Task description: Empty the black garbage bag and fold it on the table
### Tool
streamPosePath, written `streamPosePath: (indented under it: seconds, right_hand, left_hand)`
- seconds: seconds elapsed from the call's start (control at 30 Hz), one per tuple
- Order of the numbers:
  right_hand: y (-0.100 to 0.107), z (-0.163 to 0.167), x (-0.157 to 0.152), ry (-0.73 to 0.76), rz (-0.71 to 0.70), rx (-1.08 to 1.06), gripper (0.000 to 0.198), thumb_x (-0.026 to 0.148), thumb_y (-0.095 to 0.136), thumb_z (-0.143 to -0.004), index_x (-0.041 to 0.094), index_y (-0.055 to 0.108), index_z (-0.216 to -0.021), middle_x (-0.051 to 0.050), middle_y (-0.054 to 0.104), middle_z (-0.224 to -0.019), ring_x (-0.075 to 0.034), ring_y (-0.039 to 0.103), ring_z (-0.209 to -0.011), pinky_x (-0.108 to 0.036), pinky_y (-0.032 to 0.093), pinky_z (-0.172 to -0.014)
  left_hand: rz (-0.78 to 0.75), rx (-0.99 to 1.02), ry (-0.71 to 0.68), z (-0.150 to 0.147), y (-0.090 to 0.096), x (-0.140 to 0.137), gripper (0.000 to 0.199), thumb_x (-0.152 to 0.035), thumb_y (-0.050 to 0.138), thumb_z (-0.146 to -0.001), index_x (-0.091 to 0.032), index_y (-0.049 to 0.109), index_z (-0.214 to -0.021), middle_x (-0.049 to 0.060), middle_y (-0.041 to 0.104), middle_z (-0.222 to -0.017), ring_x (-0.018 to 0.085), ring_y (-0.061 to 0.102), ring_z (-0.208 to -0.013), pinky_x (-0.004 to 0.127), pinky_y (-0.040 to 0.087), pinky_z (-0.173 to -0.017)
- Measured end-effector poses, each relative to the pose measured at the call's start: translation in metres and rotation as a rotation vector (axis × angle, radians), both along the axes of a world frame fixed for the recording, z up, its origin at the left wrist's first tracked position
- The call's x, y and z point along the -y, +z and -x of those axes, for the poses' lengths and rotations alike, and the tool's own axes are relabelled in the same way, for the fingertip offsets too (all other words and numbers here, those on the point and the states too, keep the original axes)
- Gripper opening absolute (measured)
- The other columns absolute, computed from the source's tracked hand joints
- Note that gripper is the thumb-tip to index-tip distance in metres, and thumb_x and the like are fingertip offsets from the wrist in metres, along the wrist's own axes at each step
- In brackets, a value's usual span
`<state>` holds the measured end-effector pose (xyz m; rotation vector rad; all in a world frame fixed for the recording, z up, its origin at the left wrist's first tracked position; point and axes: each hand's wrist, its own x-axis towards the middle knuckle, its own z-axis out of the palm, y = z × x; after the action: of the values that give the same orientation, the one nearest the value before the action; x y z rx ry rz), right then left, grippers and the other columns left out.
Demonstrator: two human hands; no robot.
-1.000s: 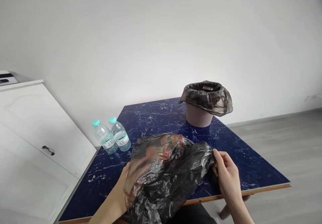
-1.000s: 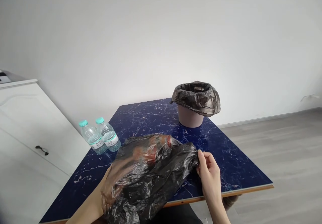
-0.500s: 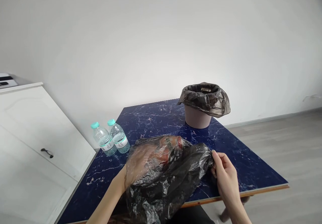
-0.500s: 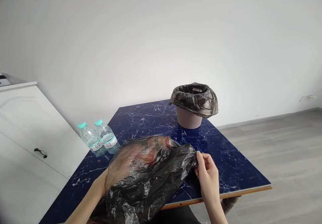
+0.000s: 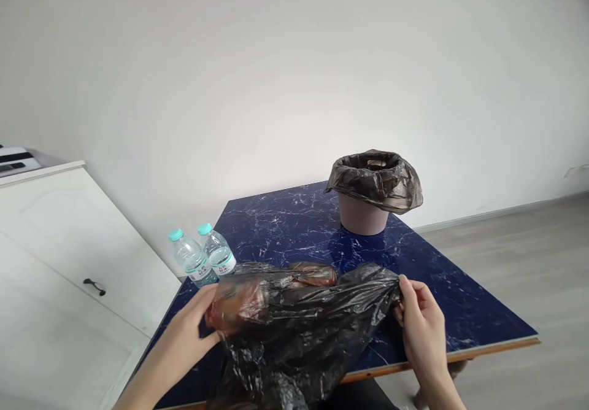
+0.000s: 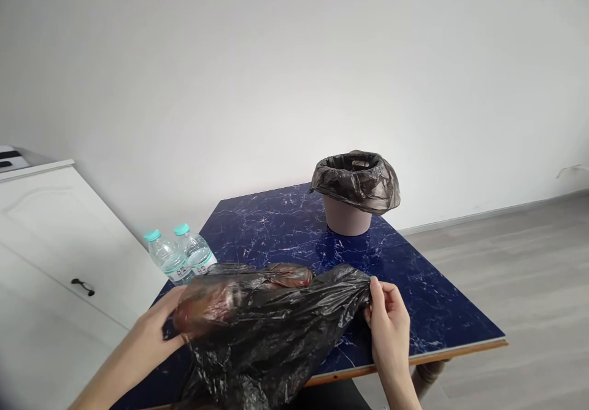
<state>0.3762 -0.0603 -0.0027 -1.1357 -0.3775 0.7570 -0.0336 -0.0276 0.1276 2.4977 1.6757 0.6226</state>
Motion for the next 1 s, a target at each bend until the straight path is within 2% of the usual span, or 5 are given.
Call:
streamPosePath:
  seconds: [0.1,0.3,0.57,0.8,1.0]
  right_hand:
    - [-0.001,0.000,-0.001,-0.050,-0.017,-0.041,0.046,0.065,0.081,-0.082,0.022,0.064,-0.087,0.007,0.043,-0.066,-0.010,0.037,-0.057,-0.021,0.032,-0.047]
    - [-0.002,-0.001,0.000,-0.038,0.008,-0.013,0.046,0.065,0.079,-0.083,0.022,0.066,-0.092,0.006,0.045,-0.068,-0.010,0.035,-0.057,-0.022,0.031,-0.046]
    - [-0.002,-0.001,0.002,-0.011,0.037,0.057,0.047,0.067,0.076,-0.085,0.022,0.066,-0.092,0.007,0.043,-0.064,-0.011,0.036,-0.056,-0.023,0.032,-0.047]
    - [0.002,0.001,0.003,0.001,0.040,0.037,0.048,0.068,0.078,-0.083,0.022,0.067,-0.090,0.007,0.043,-0.065,-0.010,0.036,-0.058,-0.021,0.032,-0.047]
    - [0.004,0.001,0.003,0.003,0.051,0.027,0.049,0.069,0.079,-0.081,0.022,0.066,-0.088,0.006,0.045,-0.067,-0.010,0.038,-0.059,-0.020,0.033,-0.048]
  left_hand:
    - [0.096,0.008,0.151,0.034,0.009,0.012,0.060,-0.059,0.075,-0.085,-0.036,0.059,-0.138,0.003,0.071,-0.140,0.030,0.071,-0.120,0.035,0.057,-0.098]
    - [-0.033,-0.031,0.528,0.069,0.031,0.025,0.059,-0.070,0.069,-0.071,-0.035,0.061,-0.118,-0.001,0.078,-0.122,0.031,0.075,-0.099,0.035,0.055,-0.079]
    - [-0.098,-0.238,0.604,0.066,0.043,0.007,0.060,-0.067,0.062,-0.081,-0.028,0.051,-0.125,0.005,0.073,-0.124,0.031,0.074,-0.099,0.034,0.053,-0.076]
    - [-0.089,-0.253,0.545,0.071,0.024,-0.028,0.080,-0.056,0.068,-0.083,-0.018,0.031,-0.143,0.022,0.062,-0.145,0.039,0.075,-0.105,0.041,0.056,-0.079]
    - [-0.100,-0.248,0.529,0.065,0.013,-0.040,0.087,-0.055,0.063,-0.085,-0.010,0.027,-0.151,0.031,0.055,-0.149,0.045,0.075,-0.107,0.048,0.057,-0.082]
